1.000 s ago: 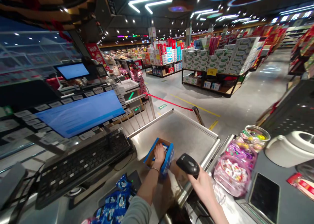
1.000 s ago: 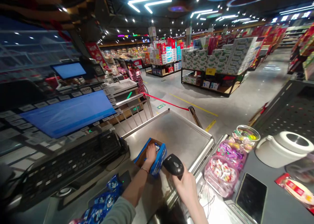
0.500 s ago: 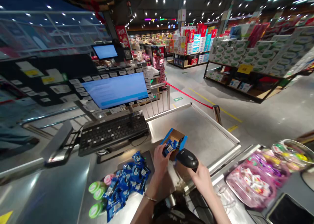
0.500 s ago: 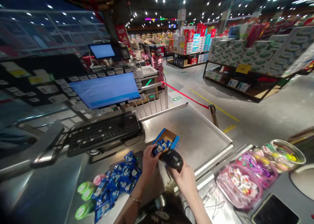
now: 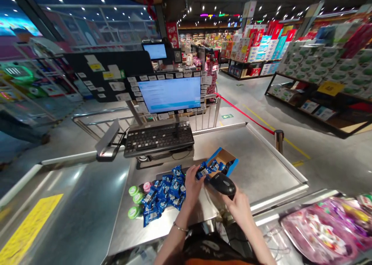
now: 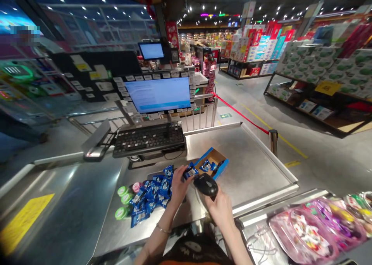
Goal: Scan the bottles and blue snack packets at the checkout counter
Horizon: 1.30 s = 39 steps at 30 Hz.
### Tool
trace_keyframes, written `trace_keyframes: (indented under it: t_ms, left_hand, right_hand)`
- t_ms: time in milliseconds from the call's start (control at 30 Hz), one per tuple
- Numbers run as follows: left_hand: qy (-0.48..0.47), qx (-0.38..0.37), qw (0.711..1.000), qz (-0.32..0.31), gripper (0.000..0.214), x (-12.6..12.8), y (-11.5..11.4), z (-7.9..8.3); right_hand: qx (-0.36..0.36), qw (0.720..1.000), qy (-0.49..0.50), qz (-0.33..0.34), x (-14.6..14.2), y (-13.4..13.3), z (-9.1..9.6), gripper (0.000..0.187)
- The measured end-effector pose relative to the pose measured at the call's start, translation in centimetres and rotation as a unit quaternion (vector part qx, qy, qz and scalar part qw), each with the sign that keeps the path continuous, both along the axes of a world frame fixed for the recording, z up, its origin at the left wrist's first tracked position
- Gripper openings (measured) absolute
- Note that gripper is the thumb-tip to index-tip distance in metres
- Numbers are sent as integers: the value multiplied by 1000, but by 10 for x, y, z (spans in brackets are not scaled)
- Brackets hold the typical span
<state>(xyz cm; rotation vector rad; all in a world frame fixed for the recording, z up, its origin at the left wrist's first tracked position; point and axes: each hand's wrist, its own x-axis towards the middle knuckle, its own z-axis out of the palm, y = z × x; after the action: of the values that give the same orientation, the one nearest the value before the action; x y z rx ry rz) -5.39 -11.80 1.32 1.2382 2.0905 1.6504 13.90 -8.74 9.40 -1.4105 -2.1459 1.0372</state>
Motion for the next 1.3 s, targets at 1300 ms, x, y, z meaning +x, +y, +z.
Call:
trace_keyframes:
  t_ms: [1300]
  left_hand:
    - [307, -373, 855, -189, 31, 30, 141, -40]
  right_hand:
    - [40, 990, -12, -137, 44, 10, -7, 43]
